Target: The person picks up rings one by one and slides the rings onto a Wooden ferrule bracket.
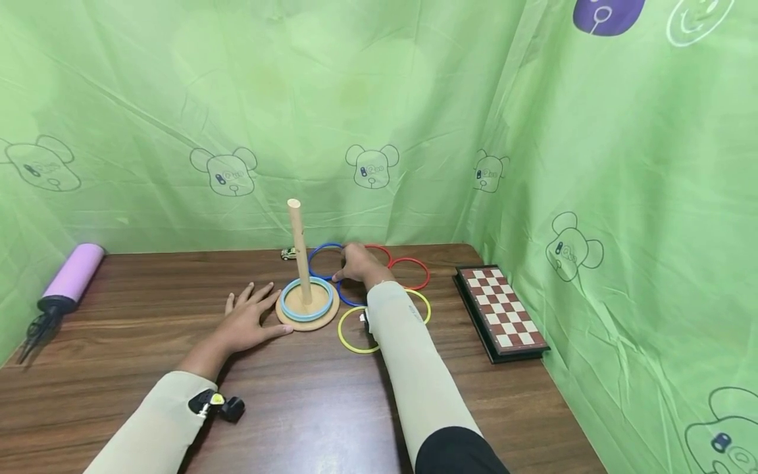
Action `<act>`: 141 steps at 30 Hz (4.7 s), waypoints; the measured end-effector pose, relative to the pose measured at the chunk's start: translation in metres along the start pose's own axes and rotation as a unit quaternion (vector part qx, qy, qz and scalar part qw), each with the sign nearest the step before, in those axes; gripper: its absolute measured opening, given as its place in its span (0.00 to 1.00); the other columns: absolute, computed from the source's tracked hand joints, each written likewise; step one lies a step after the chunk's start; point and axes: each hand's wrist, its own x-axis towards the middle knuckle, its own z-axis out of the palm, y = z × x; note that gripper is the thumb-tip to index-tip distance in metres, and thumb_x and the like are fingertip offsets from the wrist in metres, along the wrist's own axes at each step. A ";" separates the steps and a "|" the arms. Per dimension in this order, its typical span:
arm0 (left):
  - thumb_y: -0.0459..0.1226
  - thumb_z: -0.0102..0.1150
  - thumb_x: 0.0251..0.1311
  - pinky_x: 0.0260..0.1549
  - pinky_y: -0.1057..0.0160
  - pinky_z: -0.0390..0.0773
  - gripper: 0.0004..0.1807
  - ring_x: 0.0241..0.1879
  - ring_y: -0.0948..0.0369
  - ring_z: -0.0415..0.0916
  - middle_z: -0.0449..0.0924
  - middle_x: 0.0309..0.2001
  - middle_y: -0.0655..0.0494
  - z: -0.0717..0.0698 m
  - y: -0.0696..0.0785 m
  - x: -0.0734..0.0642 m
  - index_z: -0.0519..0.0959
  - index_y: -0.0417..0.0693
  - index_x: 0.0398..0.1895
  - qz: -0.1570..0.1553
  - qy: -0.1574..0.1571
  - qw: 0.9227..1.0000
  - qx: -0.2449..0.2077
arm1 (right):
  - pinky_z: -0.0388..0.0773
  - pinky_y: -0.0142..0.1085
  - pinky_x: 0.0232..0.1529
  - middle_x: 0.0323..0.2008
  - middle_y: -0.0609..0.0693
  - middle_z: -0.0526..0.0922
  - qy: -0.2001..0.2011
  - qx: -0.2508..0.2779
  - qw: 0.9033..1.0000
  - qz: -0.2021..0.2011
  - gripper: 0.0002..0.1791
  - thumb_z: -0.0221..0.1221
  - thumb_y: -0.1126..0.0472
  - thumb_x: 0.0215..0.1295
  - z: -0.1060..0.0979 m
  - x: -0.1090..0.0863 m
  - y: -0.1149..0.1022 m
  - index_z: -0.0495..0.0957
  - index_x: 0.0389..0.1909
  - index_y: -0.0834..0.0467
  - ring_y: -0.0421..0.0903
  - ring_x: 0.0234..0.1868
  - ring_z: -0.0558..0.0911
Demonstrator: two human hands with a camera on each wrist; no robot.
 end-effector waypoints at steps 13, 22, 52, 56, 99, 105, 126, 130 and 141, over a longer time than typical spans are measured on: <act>0.75 0.67 0.58 0.77 0.16 0.36 0.59 0.87 0.29 0.42 0.58 0.87 0.42 0.004 -0.002 0.001 0.67 0.50 0.85 0.000 0.002 1.000 0.000 | 0.69 0.49 0.82 0.83 0.58 0.68 0.015 0.040 0.999 0.001 0.50 0.83 0.51 0.59 -0.009 -0.007 0.001 0.72 0.78 0.68 0.59 0.84 0.68; 0.75 0.67 0.58 0.77 0.16 0.36 0.60 0.87 0.28 0.42 0.59 0.87 0.41 0.000 -0.001 0.000 0.67 0.50 0.85 -0.001 0.003 1.000 0.002 | 0.63 0.59 0.84 0.83 0.54 0.70 0.062 0.082 0.995 -0.009 0.49 0.82 0.48 0.59 -0.016 -0.021 0.003 0.75 0.76 0.65 0.59 0.84 0.67; 0.75 0.68 0.58 0.77 0.16 0.34 0.60 0.87 0.29 0.39 0.57 0.88 0.41 0.001 -0.002 0.001 0.66 0.50 0.85 -0.003 -0.005 1.000 -0.002 | 0.63 0.59 0.82 0.78 0.50 0.76 0.227 0.276 0.932 -0.067 0.42 0.81 0.48 0.61 -0.049 -0.081 -0.031 0.80 0.73 0.59 0.54 0.82 0.64; 0.76 0.67 0.58 0.77 0.16 0.34 0.60 0.87 0.29 0.40 0.57 0.88 0.41 0.001 -0.003 0.001 0.66 0.50 0.85 -0.003 -0.004 1.000 -0.002 | 0.65 0.59 0.81 0.76 0.53 0.78 0.283 0.295 0.910 -0.069 0.41 0.82 0.51 0.59 -0.054 -0.085 -0.043 0.81 0.72 0.62 0.55 0.80 0.66; 0.74 0.67 0.58 0.77 0.17 0.34 0.59 0.87 0.29 0.41 0.58 0.87 0.41 -0.001 -0.001 0.000 0.66 0.51 0.85 0.002 -0.001 1.000 -0.007 | 0.59 0.61 0.82 0.79 0.50 0.76 0.328 0.307 0.882 -0.145 0.42 0.82 0.58 0.59 -0.031 -0.132 -0.095 0.78 0.74 0.63 0.57 0.81 0.63; 0.73 0.68 0.59 0.77 0.16 0.34 0.58 0.87 0.28 0.41 0.58 0.87 0.40 -0.001 -0.001 0.000 0.67 0.50 0.85 0.002 0.002 1.000 -0.007 | 0.67 0.57 0.77 0.79 0.46 0.76 0.288 0.300 0.902 -0.117 0.43 0.83 0.55 0.59 -0.015 -0.133 -0.085 0.78 0.74 0.62 0.54 0.79 0.65; 0.74 0.67 0.59 0.78 0.17 0.34 0.58 0.87 0.29 0.41 0.58 0.87 0.40 0.000 -0.001 0.000 0.67 0.50 0.85 -0.001 -0.002 1.000 -0.004 | 0.62 0.57 0.85 0.79 0.48 0.77 0.165 0.289 0.941 -0.064 0.43 0.84 0.53 0.57 0.019 -0.126 -0.069 0.80 0.72 0.64 0.55 0.85 0.66; 0.74 0.67 0.60 0.78 0.17 0.34 0.58 0.87 0.29 0.41 0.58 0.87 0.40 0.000 -0.001 -0.001 0.67 0.51 0.85 -0.001 0.000 1.000 -0.004 | 0.61 0.60 0.85 0.79 0.52 0.76 0.165 0.276 0.944 -0.077 0.42 0.83 0.54 0.58 0.025 -0.124 -0.066 0.80 0.71 0.66 0.60 0.84 0.66; 0.75 0.66 0.59 0.78 0.17 0.34 0.59 0.87 0.28 0.41 0.57 0.87 0.40 -0.001 -0.001 0.000 0.66 0.51 0.85 0.001 -0.001 1.000 -0.004 | 0.64 0.62 0.81 0.80 0.51 0.75 0.170 0.236 0.952 -0.096 0.43 0.84 0.53 0.56 0.036 -0.122 -0.057 0.80 0.71 0.64 0.59 0.79 0.67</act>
